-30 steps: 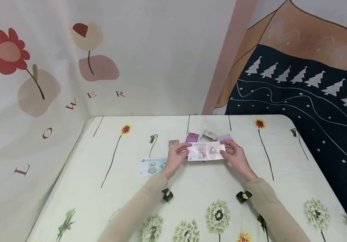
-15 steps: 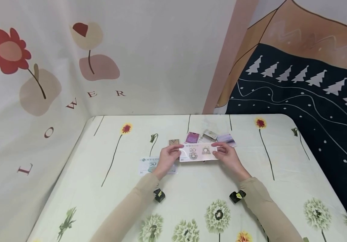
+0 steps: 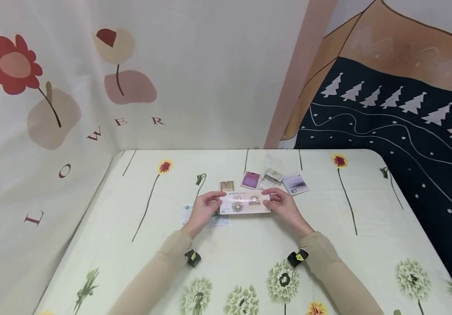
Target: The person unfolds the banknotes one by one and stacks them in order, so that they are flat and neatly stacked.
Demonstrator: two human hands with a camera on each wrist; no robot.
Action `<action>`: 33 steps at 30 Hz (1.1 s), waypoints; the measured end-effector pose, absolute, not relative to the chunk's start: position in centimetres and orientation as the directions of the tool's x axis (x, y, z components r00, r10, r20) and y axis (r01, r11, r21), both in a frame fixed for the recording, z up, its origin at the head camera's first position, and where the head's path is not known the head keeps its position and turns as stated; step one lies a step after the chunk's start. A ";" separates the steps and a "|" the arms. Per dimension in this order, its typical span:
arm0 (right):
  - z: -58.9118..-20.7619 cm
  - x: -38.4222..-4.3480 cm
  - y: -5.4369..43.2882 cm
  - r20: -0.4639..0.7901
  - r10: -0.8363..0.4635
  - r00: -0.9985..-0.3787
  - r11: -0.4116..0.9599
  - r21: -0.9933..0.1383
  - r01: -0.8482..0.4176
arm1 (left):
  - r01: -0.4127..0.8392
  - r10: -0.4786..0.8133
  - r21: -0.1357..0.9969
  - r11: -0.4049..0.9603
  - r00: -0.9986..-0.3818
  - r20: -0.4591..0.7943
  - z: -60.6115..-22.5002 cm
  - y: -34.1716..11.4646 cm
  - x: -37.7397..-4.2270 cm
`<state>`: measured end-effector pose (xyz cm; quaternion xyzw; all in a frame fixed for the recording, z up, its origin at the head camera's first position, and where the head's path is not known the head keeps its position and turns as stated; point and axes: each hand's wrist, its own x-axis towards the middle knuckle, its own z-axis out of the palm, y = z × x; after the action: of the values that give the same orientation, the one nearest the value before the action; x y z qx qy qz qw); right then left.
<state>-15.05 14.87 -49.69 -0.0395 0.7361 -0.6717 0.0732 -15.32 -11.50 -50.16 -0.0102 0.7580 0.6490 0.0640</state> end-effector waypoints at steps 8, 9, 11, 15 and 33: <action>-49.2 -14.7 13.1 -0.019 -0.198 -0.980 0.154 -0.988 -0.012 | -0.108 0.033 0.966 0.235 -0.992 -0.119 -49.6 -12.9 -15.1; -49.1 -14.6 12.8 -0.014 -0.198 -0.980 0.155 -0.988 -0.017 | -0.108 0.029 0.964 0.241 -0.993 -0.119 -49.6 -13.1 -15.0; -49.0 -14.6 12.4 -0.015 -0.197 -0.980 0.157 -0.988 -0.016 | -0.104 0.022 0.964 0.243 -0.993 -0.113 -49.6 -13.4 -15.0; -49.3 -14.8 11.7 -0.028 -0.186 -0.982 0.175 -0.984 -0.005 | -0.088 0.014 0.963 0.256 -0.995 -0.095 -49.6 -14.0 -15.0; -50.3 -15.1 9.1 -0.022 -0.202 -0.979 0.202 -0.979 -0.020 | -0.167 -0.034 0.935 0.312 -0.986 -0.164 -49.9 -16.7 -14.4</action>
<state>-15.12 9.05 -50.26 -0.0720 0.7718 -0.6276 0.0726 -14.45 -16.71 -49.91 -0.0622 0.8079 0.5833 0.0569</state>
